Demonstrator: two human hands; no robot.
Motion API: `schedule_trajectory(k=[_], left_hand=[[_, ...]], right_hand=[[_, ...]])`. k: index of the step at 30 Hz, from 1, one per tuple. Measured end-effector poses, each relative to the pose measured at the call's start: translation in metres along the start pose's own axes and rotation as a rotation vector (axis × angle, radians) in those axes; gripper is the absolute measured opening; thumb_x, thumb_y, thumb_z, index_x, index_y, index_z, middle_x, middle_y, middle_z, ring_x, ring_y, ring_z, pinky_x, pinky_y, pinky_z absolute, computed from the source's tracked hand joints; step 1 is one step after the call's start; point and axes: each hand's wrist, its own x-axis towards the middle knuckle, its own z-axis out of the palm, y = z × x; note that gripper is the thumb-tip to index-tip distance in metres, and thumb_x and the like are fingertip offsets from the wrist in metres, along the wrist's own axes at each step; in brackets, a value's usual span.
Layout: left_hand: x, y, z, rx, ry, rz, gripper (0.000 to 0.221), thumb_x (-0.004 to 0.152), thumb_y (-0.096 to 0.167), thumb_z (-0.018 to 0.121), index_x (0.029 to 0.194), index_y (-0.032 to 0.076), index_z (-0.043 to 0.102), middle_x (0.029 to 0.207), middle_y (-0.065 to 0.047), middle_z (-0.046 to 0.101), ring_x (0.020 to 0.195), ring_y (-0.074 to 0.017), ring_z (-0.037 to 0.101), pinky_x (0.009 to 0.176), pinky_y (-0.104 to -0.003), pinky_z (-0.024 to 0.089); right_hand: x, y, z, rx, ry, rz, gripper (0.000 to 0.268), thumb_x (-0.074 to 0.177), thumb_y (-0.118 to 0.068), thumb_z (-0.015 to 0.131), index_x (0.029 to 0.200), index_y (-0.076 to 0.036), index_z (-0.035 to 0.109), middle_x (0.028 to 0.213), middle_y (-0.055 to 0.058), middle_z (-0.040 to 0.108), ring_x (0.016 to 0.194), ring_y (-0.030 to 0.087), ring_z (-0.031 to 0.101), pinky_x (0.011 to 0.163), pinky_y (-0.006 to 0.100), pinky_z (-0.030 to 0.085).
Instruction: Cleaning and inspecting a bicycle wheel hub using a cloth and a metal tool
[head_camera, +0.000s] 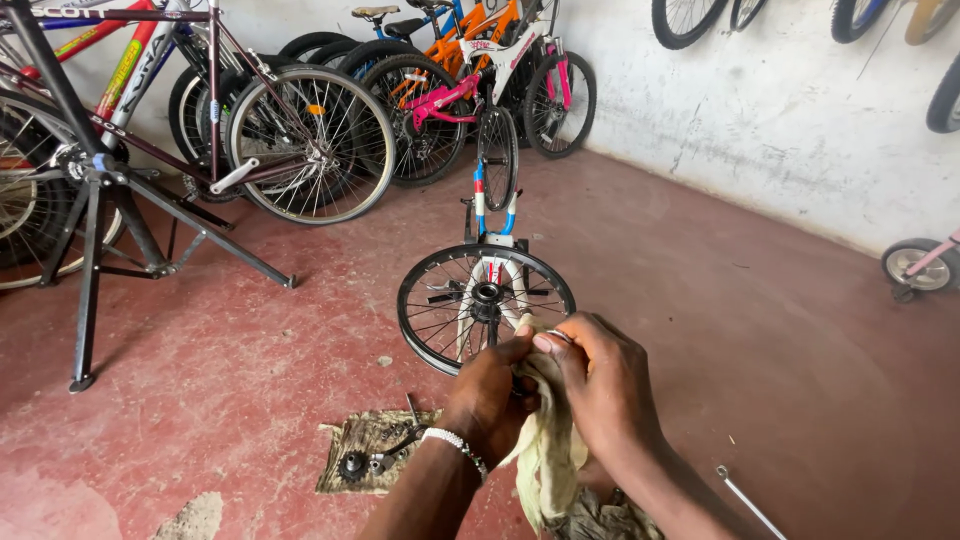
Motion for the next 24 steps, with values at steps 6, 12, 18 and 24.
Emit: schedule_trajectory(k=[6,12,18,24], left_hand=[[0.001,0.001,-0.003,-0.039,0.038,0.059,0.018,0.103,0.013,0.063,0.097,-0.002,0.069,0.073,-0.005,0.055,0.052,-0.0088,0.037,0.046,-0.023,0.027],[-0.009,0.000,-0.003,0.075,-0.045,0.098,0.026,0.102,0.015,0.069,0.081,0.002,0.062,0.068,-0.006,0.053,0.051,-0.0115,0.040,0.047,-0.025,0.032],[-0.017,0.005,0.006,-0.028,-0.067,0.003,0.023,0.104,0.025,0.064,0.103,0.001,0.065,0.084,-0.005,0.055,0.067,-0.0111,0.039,0.058,-0.025,0.033],[-0.014,0.005,0.002,0.026,-0.187,0.017,0.028,0.110,0.032,0.054,0.100,0.006,0.060,0.079,-0.007,0.060,0.061,-0.0119,0.049,0.054,-0.025,0.035]], right_hand=[[-0.005,-0.016,0.001,0.001,-0.041,0.015,0.017,0.091,-0.010,0.063,0.102,-0.005,0.075,0.085,0.008,0.080,0.061,0.022,0.070,0.058,0.037,0.053],[0.000,0.001,0.006,-0.031,0.063,0.095,0.018,0.084,-0.002,0.069,0.099,-0.008,0.076,0.074,0.004,0.078,0.052,0.016,0.063,0.050,0.032,0.047],[0.004,0.017,0.012,0.482,-0.051,0.509,0.010,0.095,-0.006,0.071,0.099,0.002,0.074,0.067,0.010,0.064,0.049,0.014,0.048,0.042,0.028,0.035],[0.008,0.002,-0.001,0.540,-0.095,0.623,0.017,0.102,-0.006,0.055,0.101,0.002,0.071,0.073,0.011,0.063,0.055,0.018,0.051,0.046,0.032,0.041]])
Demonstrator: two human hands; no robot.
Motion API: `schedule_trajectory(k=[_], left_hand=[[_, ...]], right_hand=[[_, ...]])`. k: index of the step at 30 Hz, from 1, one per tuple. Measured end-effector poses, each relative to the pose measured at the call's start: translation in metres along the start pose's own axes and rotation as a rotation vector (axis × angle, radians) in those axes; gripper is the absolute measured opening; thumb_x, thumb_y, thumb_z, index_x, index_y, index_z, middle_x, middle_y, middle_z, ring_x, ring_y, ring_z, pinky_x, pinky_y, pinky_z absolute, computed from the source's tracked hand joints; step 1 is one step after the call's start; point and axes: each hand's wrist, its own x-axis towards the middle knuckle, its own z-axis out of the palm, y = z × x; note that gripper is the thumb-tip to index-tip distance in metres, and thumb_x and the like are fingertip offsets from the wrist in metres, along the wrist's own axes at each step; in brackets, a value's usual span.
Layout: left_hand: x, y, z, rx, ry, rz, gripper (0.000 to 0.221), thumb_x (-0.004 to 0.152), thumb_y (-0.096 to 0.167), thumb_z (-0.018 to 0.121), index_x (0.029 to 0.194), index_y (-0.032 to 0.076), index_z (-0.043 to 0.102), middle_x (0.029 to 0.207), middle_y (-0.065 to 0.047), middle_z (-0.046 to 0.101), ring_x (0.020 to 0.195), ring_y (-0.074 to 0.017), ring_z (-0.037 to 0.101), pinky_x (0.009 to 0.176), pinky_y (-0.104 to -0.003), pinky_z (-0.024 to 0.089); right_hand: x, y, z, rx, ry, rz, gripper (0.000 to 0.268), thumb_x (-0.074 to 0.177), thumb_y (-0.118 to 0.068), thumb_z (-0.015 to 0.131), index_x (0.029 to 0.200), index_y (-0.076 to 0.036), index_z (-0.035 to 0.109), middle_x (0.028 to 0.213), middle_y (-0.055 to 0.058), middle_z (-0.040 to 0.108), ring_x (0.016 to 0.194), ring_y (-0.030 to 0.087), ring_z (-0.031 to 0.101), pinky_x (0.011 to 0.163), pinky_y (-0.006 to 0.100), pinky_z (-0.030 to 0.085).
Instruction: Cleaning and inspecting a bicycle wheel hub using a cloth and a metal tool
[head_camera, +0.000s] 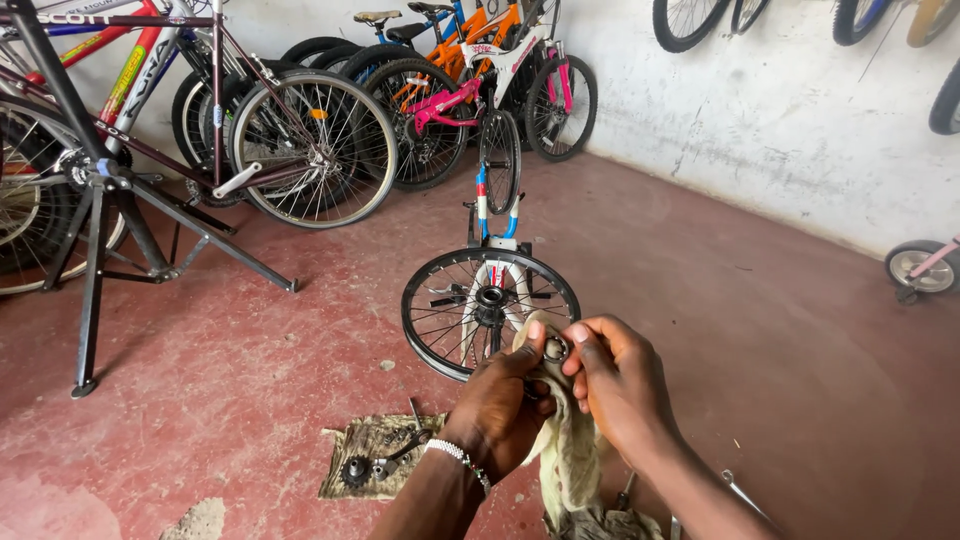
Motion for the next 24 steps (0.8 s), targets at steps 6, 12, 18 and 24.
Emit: schedule_trajectory(k=[6,12,18,24], left_hand=[[0.004,0.000,-0.004,-0.064,0.096,0.014,0.030,0.098,0.033,0.072,0.093,0.004,0.065,0.072,-0.003,0.052,0.058,-0.0098,0.042,0.051,-0.023,0.033],[-0.001,0.002,-0.001,-0.057,0.081,0.039,0.029,0.098,0.025,0.071,0.096,-0.004,0.069,0.081,-0.011,0.068,0.058,-0.0137,0.055,0.050,-0.023,0.038],[0.007,-0.004,-0.006,-0.070,0.098,0.041,0.026,0.101,0.024,0.069,0.098,-0.001,0.069,0.080,-0.009,0.064,0.059,-0.0121,0.048,0.051,-0.024,0.034],[0.008,-0.006,-0.005,-0.084,0.143,0.014,0.027,0.102,0.026,0.070,0.093,0.001,0.068,0.073,-0.006,0.056,0.057,-0.0105,0.041,0.051,-0.024,0.032]], right_hand=[[0.001,0.004,-0.008,0.166,-0.226,-0.010,0.025,0.094,-0.002,0.065,0.115,0.009,0.069,0.088,0.015,0.061,0.072,0.021,0.055,0.060,0.036,0.048],[0.003,0.006,-0.015,0.350,-0.239,0.065,0.025,0.096,-0.007,0.063,0.110,0.013,0.070,0.087,0.019,0.062,0.074,0.024,0.056,0.063,0.038,0.047],[0.001,-0.001,-0.014,0.347,-0.170,0.085,0.025,0.096,-0.003,0.064,0.111,0.016,0.073,0.084,0.020,0.063,0.072,0.024,0.055,0.062,0.039,0.048],[0.002,0.002,-0.014,0.358,-0.178,0.031,0.027,0.093,-0.004,0.067,0.110,0.015,0.074,0.086,0.016,0.064,0.070,0.022,0.056,0.059,0.037,0.049]])
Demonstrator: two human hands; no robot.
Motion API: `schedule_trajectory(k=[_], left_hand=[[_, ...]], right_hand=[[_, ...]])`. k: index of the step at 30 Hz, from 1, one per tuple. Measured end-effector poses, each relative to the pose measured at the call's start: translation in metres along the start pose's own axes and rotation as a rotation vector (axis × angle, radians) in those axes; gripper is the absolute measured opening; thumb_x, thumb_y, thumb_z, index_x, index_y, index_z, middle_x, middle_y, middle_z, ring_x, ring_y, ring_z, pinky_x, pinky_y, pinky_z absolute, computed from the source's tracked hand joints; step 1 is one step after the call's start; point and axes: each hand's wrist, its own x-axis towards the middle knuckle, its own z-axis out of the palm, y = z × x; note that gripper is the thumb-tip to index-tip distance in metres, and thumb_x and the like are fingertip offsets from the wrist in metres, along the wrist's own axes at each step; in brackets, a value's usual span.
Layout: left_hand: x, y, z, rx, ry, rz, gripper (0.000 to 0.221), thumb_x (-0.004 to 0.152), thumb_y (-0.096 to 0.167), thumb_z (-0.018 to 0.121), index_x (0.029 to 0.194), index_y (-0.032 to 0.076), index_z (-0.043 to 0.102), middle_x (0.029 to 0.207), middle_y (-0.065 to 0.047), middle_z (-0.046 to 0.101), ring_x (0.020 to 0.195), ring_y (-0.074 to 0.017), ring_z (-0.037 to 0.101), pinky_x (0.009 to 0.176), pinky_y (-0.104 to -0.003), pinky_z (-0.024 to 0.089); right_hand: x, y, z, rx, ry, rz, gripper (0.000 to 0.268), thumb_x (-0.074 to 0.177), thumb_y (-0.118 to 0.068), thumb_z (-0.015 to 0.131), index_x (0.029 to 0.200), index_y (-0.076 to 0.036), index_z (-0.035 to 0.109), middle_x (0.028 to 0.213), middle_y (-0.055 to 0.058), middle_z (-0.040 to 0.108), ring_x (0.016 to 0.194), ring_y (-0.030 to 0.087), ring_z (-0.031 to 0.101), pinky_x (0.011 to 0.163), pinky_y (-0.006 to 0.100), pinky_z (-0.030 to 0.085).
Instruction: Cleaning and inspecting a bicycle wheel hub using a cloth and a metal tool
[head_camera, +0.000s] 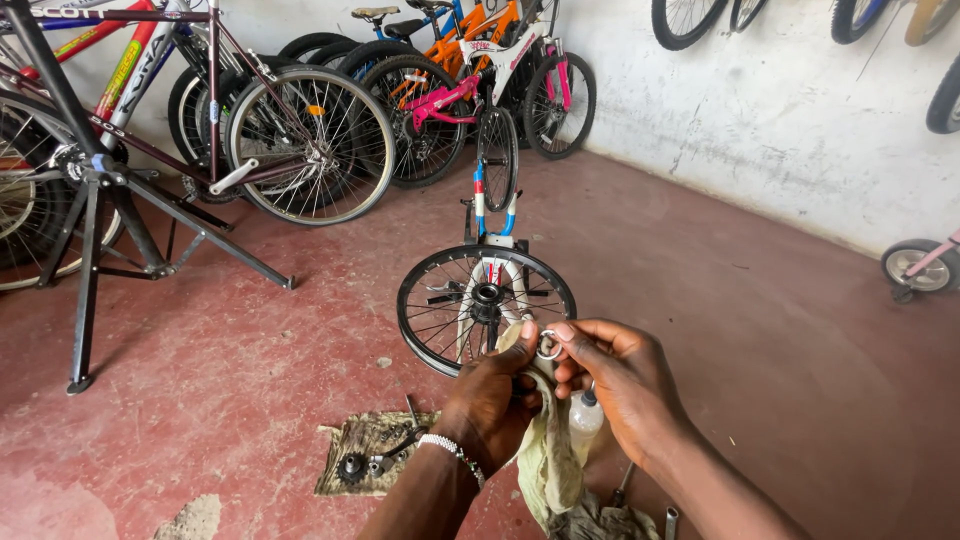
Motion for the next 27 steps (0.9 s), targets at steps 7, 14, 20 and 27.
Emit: schedule_trajectory(k=[7,14,20,27], left_hand=[[0.000,-0.002,0.000,0.006,0.012,0.005,0.024,0.102,0.023,0.069,0.096,0.000,0.068,0.074,-0.006,0.056,0.057,-0.0102,0.042,0.050,-0.024,0.033],[-0.008,-0.004,0.006,0.075,-0.015,0.059,0.026,0.103,0.020,0.065,0.100,-0.006,0.065,0.081,-0.012,0.065,0.061,-0.0154,0.055,0.051,-0.025,0.038],[-0.004,-0.012,0.017,0.136,0.124,0.064,0.026,0.100,0.012,0.061,0.109,-0.012,0.066,0.096,-0.018,0.067,0.077,-0.0192,0.057,0.068,-0.028,0.045],[-0.036,0.002,0.041,0.071,0.194,-0.117,0.044,0.107,0.018,0.040,0.130,-0.012,0.063,0.151,-0.026,0.061,0.134,-0.0316,0.063,0.118,-0.036,0.046]], right_hand=[[0.000,0.001,0.000,-0.070,0.041,0.025,0.023,0.094,-0.002,0.067,0.110,0.014,0.074,0.086,0.018,0.065,0.071,0.022,0.058,0.062,0.036,0.052],[-0.003,0.025,0.006,-0.475,0.149,-0.240,0.021,0.088,0.003,0.071,0.108,0.000,0.078,0.090,0.008,0.073,0.070,0.015,0.064,0.064,0.029,0.056],[-0.001,0.046,0.023,-0.909,0.280,-0.511,0.015,0.098,-0.014,0.057,0.104,-0.005,0.066,0.104,0.011,0.065,0.086,0.024,0.063,0.077,0.039,0.051],[0.024,0.052,0.012,-0.878,0.087,-0.097,0.036,0.110,-0.034,0.035,0.091,-0.009,0.052,0.084,0.007,0.063,0.074,0.018,0.060,0.072,0.042,0.052]])
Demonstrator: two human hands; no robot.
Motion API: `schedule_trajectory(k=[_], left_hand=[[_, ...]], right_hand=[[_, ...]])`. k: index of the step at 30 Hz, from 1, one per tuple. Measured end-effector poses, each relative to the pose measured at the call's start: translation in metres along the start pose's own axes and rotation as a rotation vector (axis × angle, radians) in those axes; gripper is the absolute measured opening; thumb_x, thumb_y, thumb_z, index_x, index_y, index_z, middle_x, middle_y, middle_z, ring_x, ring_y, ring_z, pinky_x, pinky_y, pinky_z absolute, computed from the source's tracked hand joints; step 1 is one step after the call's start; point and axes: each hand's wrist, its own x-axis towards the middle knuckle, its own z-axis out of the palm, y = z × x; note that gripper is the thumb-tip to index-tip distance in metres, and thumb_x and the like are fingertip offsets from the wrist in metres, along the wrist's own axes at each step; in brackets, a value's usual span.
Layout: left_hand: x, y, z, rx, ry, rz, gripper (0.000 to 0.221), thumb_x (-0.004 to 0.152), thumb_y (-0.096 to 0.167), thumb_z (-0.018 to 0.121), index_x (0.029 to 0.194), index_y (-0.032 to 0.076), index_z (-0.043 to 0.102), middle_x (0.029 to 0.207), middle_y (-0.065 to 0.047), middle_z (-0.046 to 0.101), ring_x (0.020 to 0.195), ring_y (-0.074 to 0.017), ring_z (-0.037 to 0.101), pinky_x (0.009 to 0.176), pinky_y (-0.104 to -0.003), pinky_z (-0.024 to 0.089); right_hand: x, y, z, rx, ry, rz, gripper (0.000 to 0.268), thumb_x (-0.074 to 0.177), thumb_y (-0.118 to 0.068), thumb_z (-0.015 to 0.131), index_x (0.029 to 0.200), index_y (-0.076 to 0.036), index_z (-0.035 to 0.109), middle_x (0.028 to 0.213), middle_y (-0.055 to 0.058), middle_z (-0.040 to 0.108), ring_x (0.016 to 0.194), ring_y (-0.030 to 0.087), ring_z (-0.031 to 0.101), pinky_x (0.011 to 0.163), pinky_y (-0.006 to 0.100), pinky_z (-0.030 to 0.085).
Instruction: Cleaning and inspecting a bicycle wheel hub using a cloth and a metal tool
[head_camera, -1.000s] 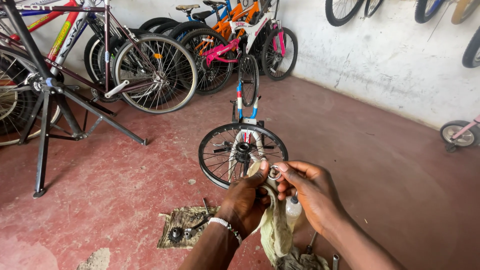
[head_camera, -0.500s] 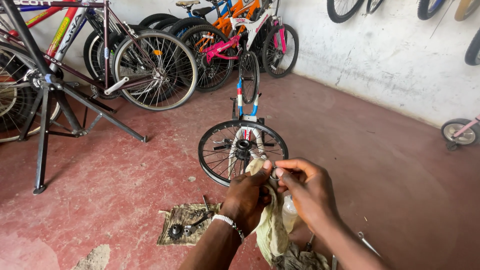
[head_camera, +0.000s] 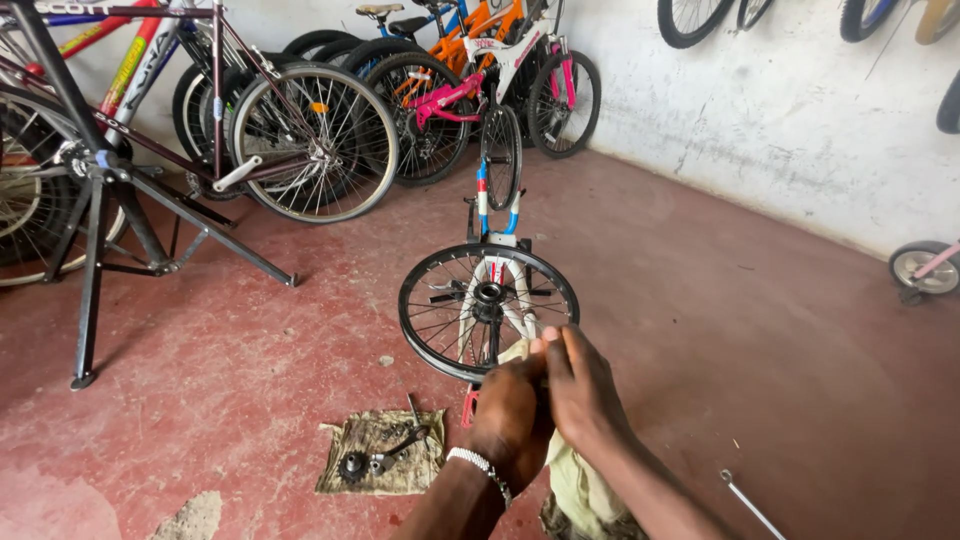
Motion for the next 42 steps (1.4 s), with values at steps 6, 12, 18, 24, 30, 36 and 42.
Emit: schedule_trajectory(k=[6,12,18,24,30,36,42], left_hand=[[0.043,-0.026,-0.021,0.185,-0.184,0.177,0.021,0.106,0.009,0.057,0.094,-0.007,0.065,0.072,-0.007,0.054,0.053,-0.0115,0.042,0.047,-0.026,0.034],[0.045,-0.042,-0.025,0.488,-0.341,0.368,0.012,0.098,-0.004,0.058,0.094,-0.006,0.069,0.075,-0.010,0.065,0.057,-0.0113,0.047,0.050,-0.026,0.036],[0.048,-0.046,-0.034,0.597,-0.326,0.442,0.015,0.099,0.002,0.062,0.095,-0.006,0.073,0.077,-0.006,0.066,0.063,-0.0108,0.048,0.055,-0.027,0.039],[0.048,-0.046,-0.035,0.310,-0.204,0.264,0.017,0.100,0.008,0.066,0.094,-0.007,0.072,0.075,-0.012,0.065,0.062,-0.0162,0.054,0.058,-0.027,0.046],[0.030,-0.021,-0.021,0.162,-0.139,0.201,0.017,0.105,0.008,0.060,0.095,-0.005,0.066,0.078,-0.008,0.055,0.065,-0.0148,0.044,0.061,-0.030,0.037],[0.038,-0.022,-0.022,-0.055,-0.185,0.051,0.023,0.108,0.014,0.049,0.104,-0.001,0.066,0.079,-0.009,0.060,0.064,-0.0156,0.053,0.057,-0.029,0.039],[0.042,-0.017,-0.037,-0.230,-0.233,0.002,0.025,0.106,0.011,0.044,0.125,-0.003,0.053,0.109,-0.023,0.067,0.090,-0.0288,0.070,0.071,-0.031,0.058]], right_hand=[[0.006,-0.018,-0.010,0.292,0.102,0.330,0.051,0.110,-0.036,0.039,0.096,0.001,0.070,0.090,0.011,0.070,0.079,0.020,0.059,0.076,0.037,0.047],[0.034,0.030,-0.010,0.863,0.152,0.829,0.031,0.103,-0.030,0.059,0.080,-0.011,0.068,0.061,0.002,0.045,0.051,0.015,0.033,0.046,0.033,0.023],[0.032,0.034,-0.008,0.858,0.098,0.851,0.036,0.103,-0.041,0.063,0.079,-0.014,0.066,0.059,0.000,0.049,0.045,0.011,0.033,0.041,0.032,0.023],[0.055,0.090,0.004,1.196,0.070,0.885,0.057,0.113,-0.048,0.036,0.113,0.002,0.063,0.102,0.018,0.071,0.078,0.024,0.064,0.066,0.034,0.054],[0.003,-0.014,-0.026,1.015,0.044,0.737,0.061,0.109,-0.062,0.039,0.101,-0.005,0.058,0.086,0.011,0.058,0.072,0.022,0.052,0.069,0.041,0.046],[0.004,-0.011,-0.021,0.838,0.086,0.741,0.044,0.113,-0.035,0.041,0.099,-0.002,0.067,0.072,0.008,0.053,0.054,0.016,0.042,0.044,0.034,0.036],[0.023,0.033,-0.040,1.021,-0.367,0.854,0.044,0.109,-0.053,0.052,0.093,-0.012,0.056,0.064,-0.001,0.052,0.055,0.016,0.052,0.054,0.031,0.045]])
